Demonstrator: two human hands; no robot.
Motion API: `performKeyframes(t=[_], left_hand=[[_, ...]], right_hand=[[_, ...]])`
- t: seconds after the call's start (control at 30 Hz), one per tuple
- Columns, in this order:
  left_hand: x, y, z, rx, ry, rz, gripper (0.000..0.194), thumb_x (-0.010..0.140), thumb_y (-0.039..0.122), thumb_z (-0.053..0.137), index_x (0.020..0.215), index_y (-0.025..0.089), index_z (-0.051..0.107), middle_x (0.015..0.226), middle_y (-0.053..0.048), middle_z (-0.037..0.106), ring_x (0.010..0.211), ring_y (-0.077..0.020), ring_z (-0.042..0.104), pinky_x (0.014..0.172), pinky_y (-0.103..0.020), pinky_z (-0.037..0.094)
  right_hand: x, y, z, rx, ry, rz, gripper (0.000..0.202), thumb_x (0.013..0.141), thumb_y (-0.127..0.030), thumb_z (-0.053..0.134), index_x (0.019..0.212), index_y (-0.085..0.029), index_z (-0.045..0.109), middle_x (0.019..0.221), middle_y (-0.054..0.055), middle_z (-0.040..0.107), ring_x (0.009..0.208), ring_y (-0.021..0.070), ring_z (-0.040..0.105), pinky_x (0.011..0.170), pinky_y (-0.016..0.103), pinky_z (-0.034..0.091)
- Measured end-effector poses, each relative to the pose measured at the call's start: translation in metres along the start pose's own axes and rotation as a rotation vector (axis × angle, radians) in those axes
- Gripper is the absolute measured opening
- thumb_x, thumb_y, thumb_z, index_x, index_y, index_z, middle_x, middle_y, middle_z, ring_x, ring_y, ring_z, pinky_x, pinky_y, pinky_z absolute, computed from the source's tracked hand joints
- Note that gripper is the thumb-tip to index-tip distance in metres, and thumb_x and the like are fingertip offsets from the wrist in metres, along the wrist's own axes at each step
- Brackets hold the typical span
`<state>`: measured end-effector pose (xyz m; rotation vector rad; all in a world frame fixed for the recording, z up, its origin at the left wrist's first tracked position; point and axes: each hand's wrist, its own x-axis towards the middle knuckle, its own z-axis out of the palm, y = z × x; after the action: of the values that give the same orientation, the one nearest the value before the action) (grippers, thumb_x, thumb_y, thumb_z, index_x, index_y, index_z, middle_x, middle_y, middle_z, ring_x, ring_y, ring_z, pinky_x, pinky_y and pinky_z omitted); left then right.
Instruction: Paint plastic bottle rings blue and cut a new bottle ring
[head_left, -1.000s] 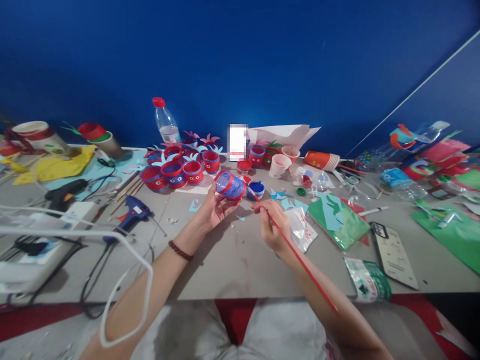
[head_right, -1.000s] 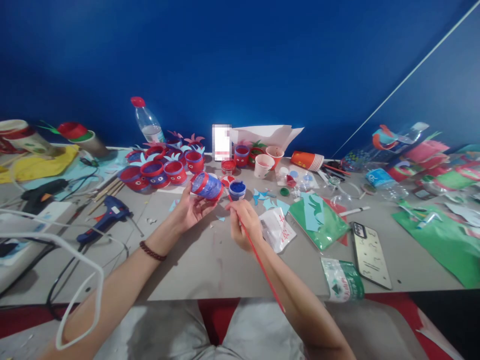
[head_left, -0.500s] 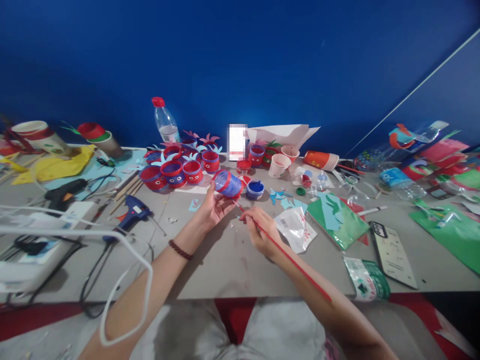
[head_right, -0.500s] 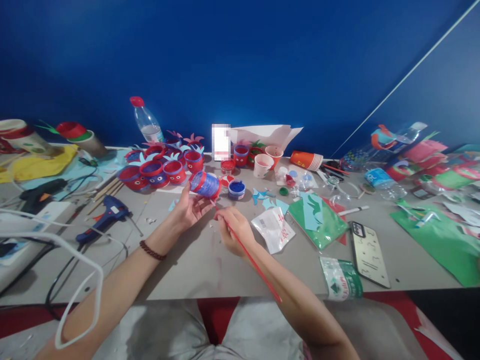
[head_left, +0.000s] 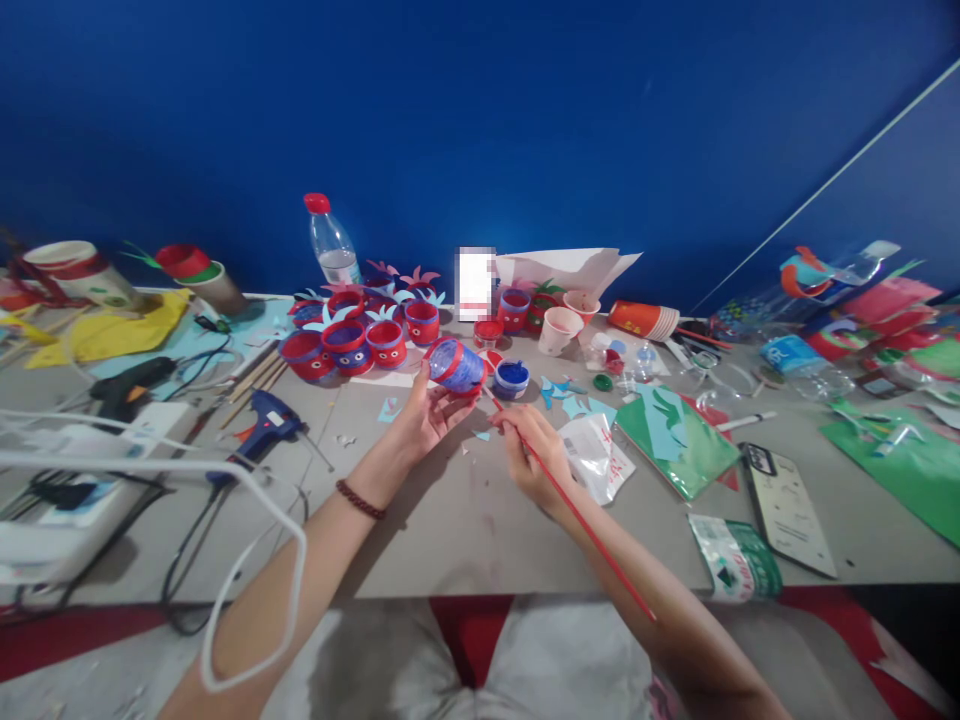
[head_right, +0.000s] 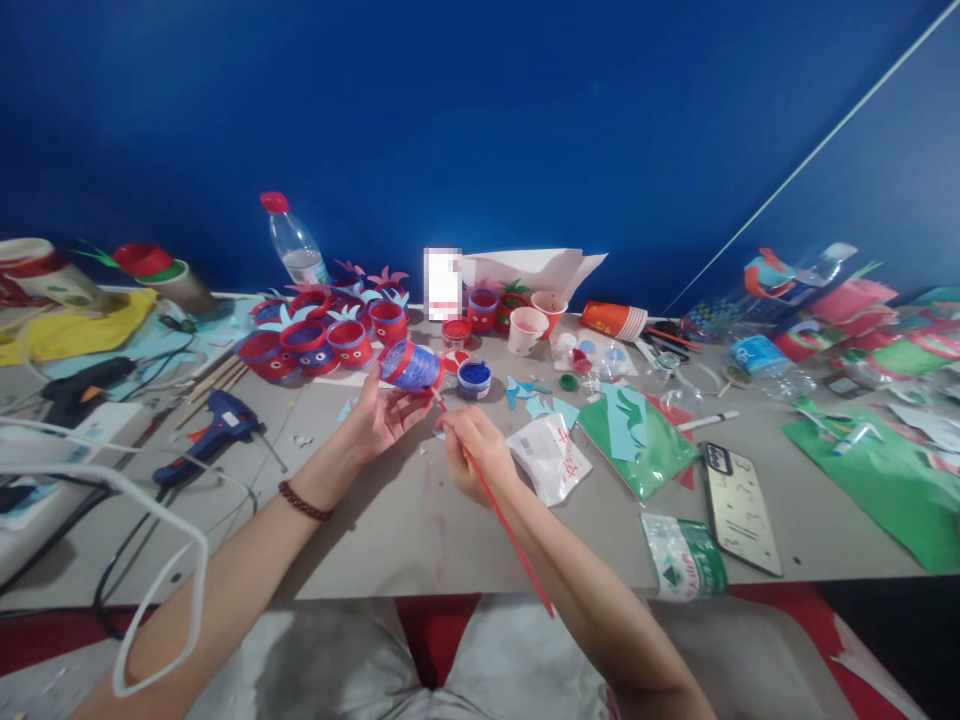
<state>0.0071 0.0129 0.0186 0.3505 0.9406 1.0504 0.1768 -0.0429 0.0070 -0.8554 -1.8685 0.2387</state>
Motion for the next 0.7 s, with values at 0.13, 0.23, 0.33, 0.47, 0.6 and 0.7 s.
performKeyframes(t=[0.13,0.23,0.33,0.47,0.6,0.7], left_hand=[[-0.001,0.001,0.002,-0.004,0.016,-0.002,0.06,0.092,0.061,0.041,0.106,0.009,0.067,0.093,-0.015,0.074,0.078,-0.0187,0.072,0.075,-0.026,0.059],[0.001,-0.001,-0.001,0.018,-0.027,0.011,0.058,0.092,0.061,0.041,0.105,0.011,0.068,0.095,-0.015,0.074,0.081,-0.0187,0.072,0.076,-0.026,0.058],[0.004,-0.004,-0.006,0.014,-0.05,0.011,0.059,0.093,0.06,0.04,0.103,0.009,0.068,0.092,-0.016,0.074,0.082,-0.0187,0.072,0.077,-0.025,0.058],[0.008,-0.005,-0.009,-0.012,-0.028,0.028,0.056,0.091,0.06,0.045,0.106,0.01,0.066,0.085,-0.014,0.073,0.078,-0.0178,0.071,0.08,-0.027,0.058],[0.008,-0.003,-0.007,-0.003,0.003,0.037,0.055,0.09,0.06,0.046,0.113,0.013,0.063,0.086,-0.013,0.073,0.076,-0.017,0.071,0.08,-0.028,0.058],[0.007,-0.003,-0.006,0.005,0.028,0.02,0.056,0.092,0.06,0.044,0.113,0.012,0.062,0.086,-0.014,0.073,0.073,-0.0166,0.07,0.077,-0.026,0.058]], right_hand=[[-0.001,0.003,-0.002,-0.023,0.051,0.069,0.018,0.095,-0.014,0.041,0.098,-0.022,0.057,0.084,0.005,0.062,0.08,0.0171,0.06,0.073,0.031,0.05],[-0.003,0.005,0.0,-0.024,0.017,0.111,0.018,0.095,-0.016,0.041,0.098,-0.022,0.058,0.085,0.005,0.062,0.081,0.0176,0.06,0.075,0.031,0.05],[-0.005,0.006,0.004,-0.05,-0.049,0.082,0.018,0.095,-0.016,0.041,0.097,-0.022,0.058,0.082,0.005,0.062,0.078,0.018,0.059,0.073,0.03,0.05],[-0.005,0.003,0.008,-0.086,-0.113,0.007,0.022,0.093,-0.014,0.039,0.096,-0.022,0.059,0.079,0.005,0.062,0.077,0.019,0.061,0.071,0.03,0.051],[-0.003,-0.001,0.006,-0.072,-0.132,-0.001,0.022,0.091,-0.012,0.039,0.092,-0.021,0.059,0.077,0.005,0.062,0.075,0.0174,0.061,0.07,0.027,0.051],[-0.004,-0.001,0.004,-0.04,-0.135,0.02,0.02,0.091,-0.012,0.04,0.091,-0.022,0.058,0.075,0.003,0.062,0.072,0.0161,0.061,0.067,0.026,0.051]])
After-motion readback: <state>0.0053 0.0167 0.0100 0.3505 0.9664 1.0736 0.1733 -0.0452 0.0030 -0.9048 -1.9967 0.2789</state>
